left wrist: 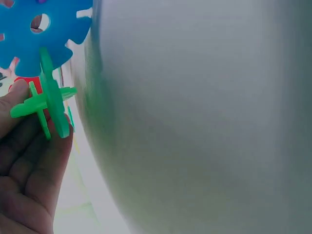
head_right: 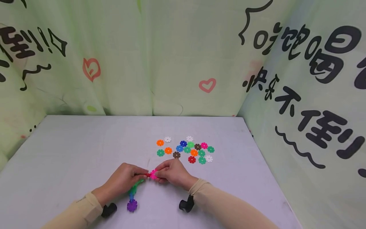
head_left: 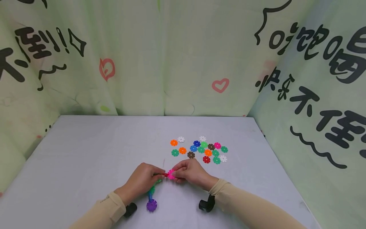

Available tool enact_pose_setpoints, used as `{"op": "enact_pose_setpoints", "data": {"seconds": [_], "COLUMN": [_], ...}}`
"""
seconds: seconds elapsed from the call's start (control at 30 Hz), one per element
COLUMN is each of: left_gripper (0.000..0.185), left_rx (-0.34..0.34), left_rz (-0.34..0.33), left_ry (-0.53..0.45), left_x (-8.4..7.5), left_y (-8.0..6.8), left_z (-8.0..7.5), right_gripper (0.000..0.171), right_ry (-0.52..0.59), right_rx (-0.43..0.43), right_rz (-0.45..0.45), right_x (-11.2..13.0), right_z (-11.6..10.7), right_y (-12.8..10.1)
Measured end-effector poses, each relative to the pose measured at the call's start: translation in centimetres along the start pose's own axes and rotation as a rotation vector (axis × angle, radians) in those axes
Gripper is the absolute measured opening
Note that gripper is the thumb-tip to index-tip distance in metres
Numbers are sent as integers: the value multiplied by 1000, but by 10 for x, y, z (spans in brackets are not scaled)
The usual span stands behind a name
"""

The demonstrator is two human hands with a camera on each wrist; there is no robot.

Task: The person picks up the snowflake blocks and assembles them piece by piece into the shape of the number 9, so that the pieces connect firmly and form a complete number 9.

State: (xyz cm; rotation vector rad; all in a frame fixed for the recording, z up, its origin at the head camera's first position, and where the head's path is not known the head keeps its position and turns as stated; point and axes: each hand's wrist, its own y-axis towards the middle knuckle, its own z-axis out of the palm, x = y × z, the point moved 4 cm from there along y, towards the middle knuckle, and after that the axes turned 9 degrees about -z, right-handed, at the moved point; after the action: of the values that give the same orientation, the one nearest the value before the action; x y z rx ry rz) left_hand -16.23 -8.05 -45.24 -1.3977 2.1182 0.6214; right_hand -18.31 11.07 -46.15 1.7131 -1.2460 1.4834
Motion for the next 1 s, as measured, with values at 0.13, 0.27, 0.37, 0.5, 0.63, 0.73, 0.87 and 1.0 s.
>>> {"op": "enact_pose_setpoints", "data": {"seconds": [0.13,0.27,0.37,0.5,0.63,0.73,0.87,1.0], "left_gripper": [16,16,15,11,19,29,22,12], "left_rx": [1,-1,2,45,115,152,163,137], "left_rz": [-33,-35,-26,-31,-71,-91,-67,-56], "left_ry": [-17,-36,-48,-28,28,72,106,124], "left_x": [1,2,2,1,-1,-2,-3,-1], "left_y": [0,0,0,2,5,8,10,9], "left_z": [-1,-1,-1,1,0,-1,-1,-1], "right_gripper": [17,17,16,16,17,18,17,17], "right_ry": [35,47,47,41,13,-5,15,29], "right_rx": [1,4,8,26,58,78,106,147], "right_rz": [15,20,26,24,8,3,5,13], "right_x": [0,2,2,2,2,2,3,1], "right_z": [1,2,4,5,3,1,1,-1], "right_y": [0,-1,0,1,2,3,4,5]}}
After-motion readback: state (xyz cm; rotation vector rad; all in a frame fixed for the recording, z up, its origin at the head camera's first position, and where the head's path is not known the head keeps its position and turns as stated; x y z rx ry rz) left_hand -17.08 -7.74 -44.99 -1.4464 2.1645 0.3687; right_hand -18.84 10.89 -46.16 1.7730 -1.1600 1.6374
